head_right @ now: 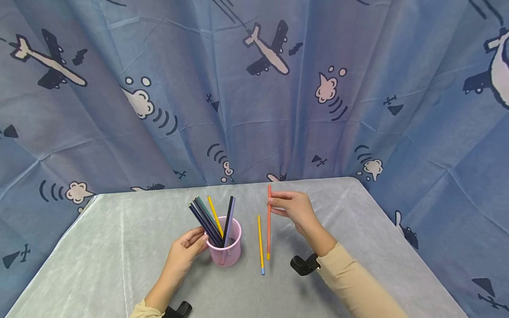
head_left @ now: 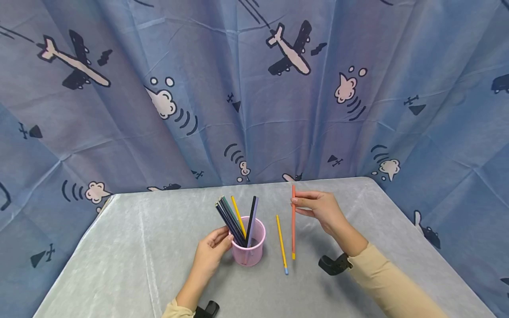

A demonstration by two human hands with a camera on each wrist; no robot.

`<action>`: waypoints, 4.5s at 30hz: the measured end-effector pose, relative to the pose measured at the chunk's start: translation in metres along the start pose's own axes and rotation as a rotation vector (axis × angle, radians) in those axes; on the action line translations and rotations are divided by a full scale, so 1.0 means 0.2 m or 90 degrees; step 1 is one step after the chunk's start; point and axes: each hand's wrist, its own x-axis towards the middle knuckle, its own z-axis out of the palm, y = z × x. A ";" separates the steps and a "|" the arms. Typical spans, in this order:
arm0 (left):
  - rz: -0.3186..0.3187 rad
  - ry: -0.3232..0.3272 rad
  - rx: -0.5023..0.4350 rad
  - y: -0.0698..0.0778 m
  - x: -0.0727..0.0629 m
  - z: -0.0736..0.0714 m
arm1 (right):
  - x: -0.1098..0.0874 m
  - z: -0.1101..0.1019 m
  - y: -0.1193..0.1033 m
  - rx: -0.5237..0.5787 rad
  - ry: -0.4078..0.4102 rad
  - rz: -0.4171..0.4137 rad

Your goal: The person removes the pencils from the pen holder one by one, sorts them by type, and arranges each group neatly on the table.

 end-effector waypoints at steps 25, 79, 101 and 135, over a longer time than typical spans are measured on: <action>0.000 -0.001 0.000 -0.01 0.00 0.00 | 0.10 -0.04 0.15 -0.016 0.012 0.047; -0.008 0.001 -0.002 0.00 0.00 0.00 | 0.23 0.02 0.38 -0.076 0.016 0.112; -0.003 0.001 0.003 -0.01 0.00 0.00 | 0.26 0.04 0.44 -0.125 0.027 0.158; -0.007 0.005 0.007 0.00 0.00 0.00 | 0.30 0.10 0.44 -0.273 0.082 0.177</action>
